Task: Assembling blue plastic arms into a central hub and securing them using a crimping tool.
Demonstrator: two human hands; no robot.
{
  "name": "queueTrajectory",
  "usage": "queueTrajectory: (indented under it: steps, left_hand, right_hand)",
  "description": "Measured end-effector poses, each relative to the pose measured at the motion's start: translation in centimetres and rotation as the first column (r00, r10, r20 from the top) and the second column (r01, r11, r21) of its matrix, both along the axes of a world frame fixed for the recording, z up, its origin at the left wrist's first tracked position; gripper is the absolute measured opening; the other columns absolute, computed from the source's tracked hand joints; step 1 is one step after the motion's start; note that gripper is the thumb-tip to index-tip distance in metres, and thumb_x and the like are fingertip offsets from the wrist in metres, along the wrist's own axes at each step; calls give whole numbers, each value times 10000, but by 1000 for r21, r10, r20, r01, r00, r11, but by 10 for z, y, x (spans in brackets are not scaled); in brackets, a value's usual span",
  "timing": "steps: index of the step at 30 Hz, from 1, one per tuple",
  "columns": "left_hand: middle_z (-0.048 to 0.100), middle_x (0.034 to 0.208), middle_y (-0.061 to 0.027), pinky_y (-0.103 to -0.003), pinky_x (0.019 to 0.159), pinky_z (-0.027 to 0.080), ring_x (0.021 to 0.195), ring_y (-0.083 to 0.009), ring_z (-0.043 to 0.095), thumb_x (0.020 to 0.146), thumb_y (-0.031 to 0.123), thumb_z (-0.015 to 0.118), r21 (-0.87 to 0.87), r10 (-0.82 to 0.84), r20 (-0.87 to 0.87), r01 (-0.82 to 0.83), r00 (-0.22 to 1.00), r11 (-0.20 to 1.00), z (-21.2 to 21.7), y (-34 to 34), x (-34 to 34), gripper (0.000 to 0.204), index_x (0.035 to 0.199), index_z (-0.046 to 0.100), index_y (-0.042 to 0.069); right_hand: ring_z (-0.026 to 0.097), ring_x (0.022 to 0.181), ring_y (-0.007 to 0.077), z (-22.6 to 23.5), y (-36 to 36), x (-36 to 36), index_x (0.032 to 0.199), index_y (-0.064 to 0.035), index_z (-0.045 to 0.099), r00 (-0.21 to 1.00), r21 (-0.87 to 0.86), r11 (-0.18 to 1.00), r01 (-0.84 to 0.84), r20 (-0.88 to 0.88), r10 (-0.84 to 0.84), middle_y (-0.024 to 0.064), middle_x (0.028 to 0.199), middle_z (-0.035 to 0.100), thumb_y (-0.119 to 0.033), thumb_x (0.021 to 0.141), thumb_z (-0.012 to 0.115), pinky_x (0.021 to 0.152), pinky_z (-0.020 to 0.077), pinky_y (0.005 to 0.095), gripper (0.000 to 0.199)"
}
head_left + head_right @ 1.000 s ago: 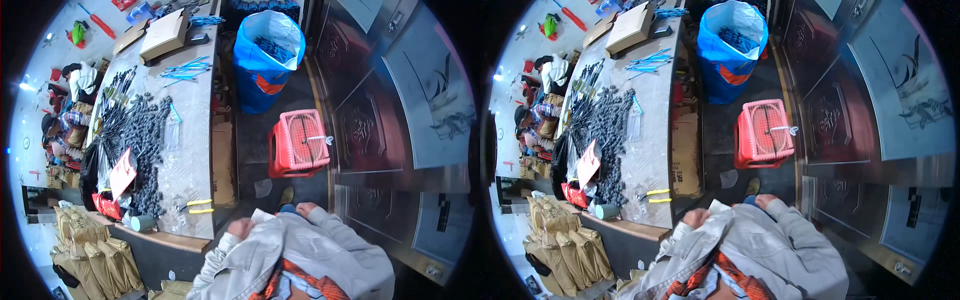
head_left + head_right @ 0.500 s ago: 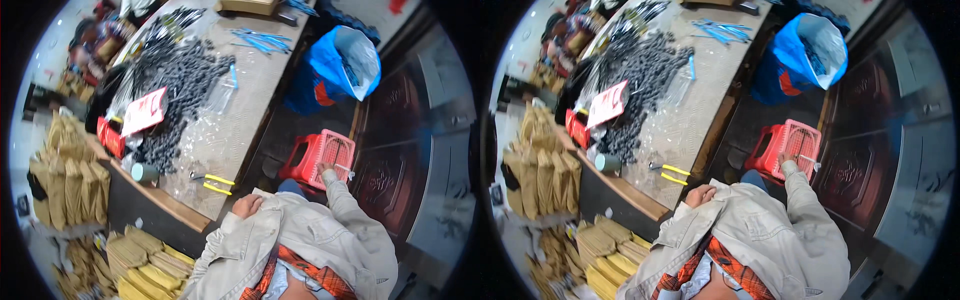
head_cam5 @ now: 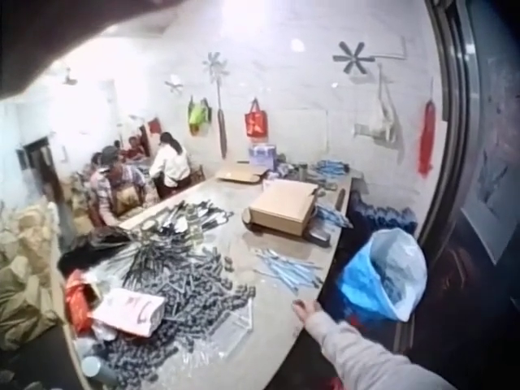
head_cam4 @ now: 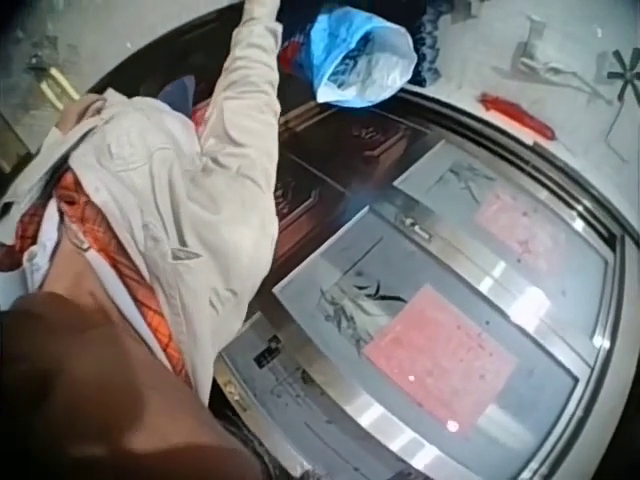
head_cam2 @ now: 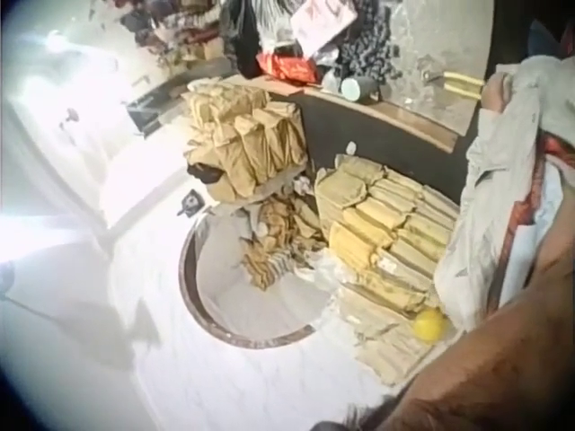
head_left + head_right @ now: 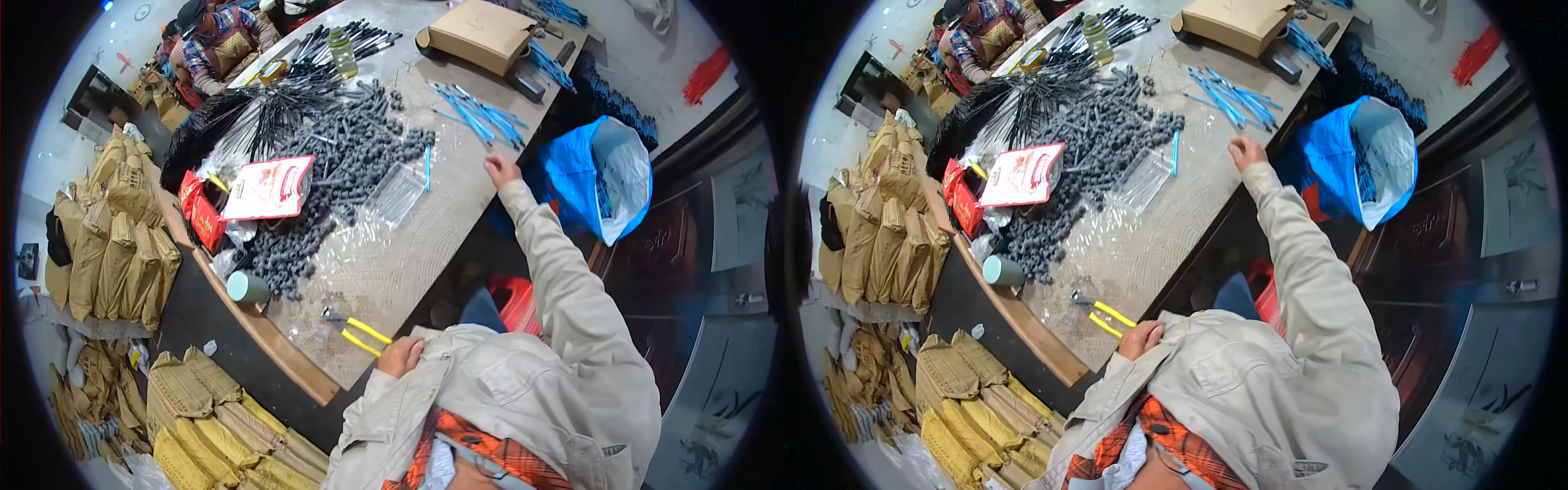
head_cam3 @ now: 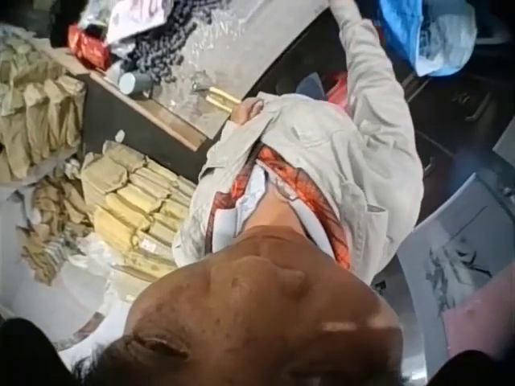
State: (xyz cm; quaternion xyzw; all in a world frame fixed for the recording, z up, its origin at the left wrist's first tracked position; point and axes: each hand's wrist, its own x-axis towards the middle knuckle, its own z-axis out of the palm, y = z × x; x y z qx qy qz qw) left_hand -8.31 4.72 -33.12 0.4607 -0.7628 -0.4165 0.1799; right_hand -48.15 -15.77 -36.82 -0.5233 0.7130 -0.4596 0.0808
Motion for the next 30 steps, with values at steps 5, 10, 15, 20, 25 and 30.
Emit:
queueTrajectory:
  steps: [5,10,15,20,25,30]
  left_hand:
    - [611,785,-108,-356,590,440,680,-310,569,875,291,476,94,176,16,-177,984,980,-15,-7,-35,259,920,620,81]
    - [642,790,-26,-269,635,453,686,-158,574,868,328,514,553,457,-120,-323,882,768,-78,-7,-94,310,961,620,51]
    - [654,894,-77,-313,734,480,766,-227,601,823,378,558,599,557,171,-535,812,596,-173,42,-126,337,1009,629,107]
    - [620,960,-97,-396,785,465,856,-297,583,813,406,526,582,610,497,-758,618,294,-246,111,-127,386,1058,595,116]
    - [571,1062,-146,-399,833,442,930,-300,559,829,383,491,503,509,795,-827,330,-250,-246,95,-146,425,1130,543,88]
    - [549,1110,-170,-405,850,429,965,-306,548,836,374,469,374,196,927,-835,320,-404,-201,89,-187,438,1158,519,80]
  right_hand:
    - [511,1034,334,9,-112,-86,1176,18,484,945,467,871,152,-327,10,199,1144,524,-692,628,579,881,416,360,902]
    - [409,1177,363,-28,-192,-124,1338,-29,274,911,729,672,131,-356,209,198,1266,424,-688,583,619,965,346,454,1061]
    - [491,887,339,-49,-164,-93,1257,-16,382,706,371,919,-136,-615,353,163,1023,515,-381,688,651,803,420,409,727]
    - [497,827,315,-37,-139,-92,1239,-45,418,709,313,907,-283,-569,418,141,961,514,-252,670,685,720,443,386,662]
    - [513,666,241,-6,-119,-86,1206,-47,473,845,332,835,-438,-165,508,105,829,535,-245,687,700,614,458,338,600]
    - [533,622,229,13,-115,-112,944,-25,600,799,545,782,-303,-303,520,92,711,567,-233,728,680,572,456,318,310]
